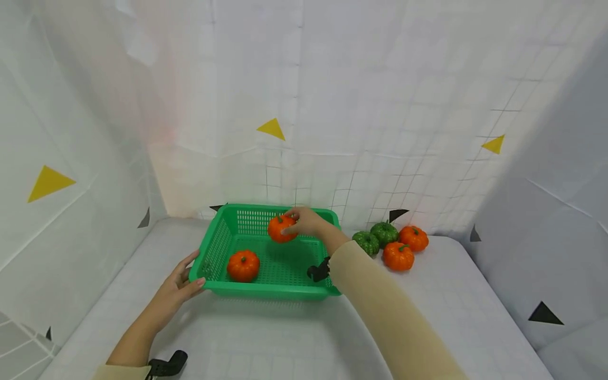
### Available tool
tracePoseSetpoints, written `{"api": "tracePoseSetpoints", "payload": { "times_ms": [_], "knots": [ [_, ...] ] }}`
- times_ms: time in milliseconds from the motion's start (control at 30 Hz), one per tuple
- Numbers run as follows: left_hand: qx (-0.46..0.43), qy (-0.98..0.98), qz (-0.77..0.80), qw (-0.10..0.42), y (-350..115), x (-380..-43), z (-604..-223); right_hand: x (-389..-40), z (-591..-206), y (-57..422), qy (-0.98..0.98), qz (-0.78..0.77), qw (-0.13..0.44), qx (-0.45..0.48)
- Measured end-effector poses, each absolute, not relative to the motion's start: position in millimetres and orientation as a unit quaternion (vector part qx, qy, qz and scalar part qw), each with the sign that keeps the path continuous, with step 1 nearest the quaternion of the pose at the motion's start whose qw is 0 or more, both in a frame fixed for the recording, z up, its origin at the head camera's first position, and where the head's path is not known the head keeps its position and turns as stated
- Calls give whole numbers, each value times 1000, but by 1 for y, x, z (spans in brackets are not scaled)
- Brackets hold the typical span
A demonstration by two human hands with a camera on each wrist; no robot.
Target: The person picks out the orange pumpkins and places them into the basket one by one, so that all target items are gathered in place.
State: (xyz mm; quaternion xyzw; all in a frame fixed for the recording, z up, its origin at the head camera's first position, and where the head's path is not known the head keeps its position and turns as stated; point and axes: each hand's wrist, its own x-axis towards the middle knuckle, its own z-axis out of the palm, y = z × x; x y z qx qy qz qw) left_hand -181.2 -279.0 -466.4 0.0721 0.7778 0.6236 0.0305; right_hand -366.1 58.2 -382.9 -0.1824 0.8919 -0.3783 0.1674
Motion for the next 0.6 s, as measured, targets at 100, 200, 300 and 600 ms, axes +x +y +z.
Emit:
{"api": "tracePoseSetpoints", "payload": {
  "times_ms": [100, 200, 300, 600],
  "knots": [
    [73, 777, 624, 31, -278, -180, -467, -369, -391, 57, 885, -390, 183, -176],
    [72, 778, 623, 29, -278, -180, -468, -370, -396, 57, 877, -404, 196, -169],
    [71, 779, 622, 28, -277, -180, -468, -371, -401, 56, 872, -413, 206, -163],
    [74, 777, 624, 28, -278, -181, -467, -380, -423, 52, 880, -395, 214, -152]
  ]
}}
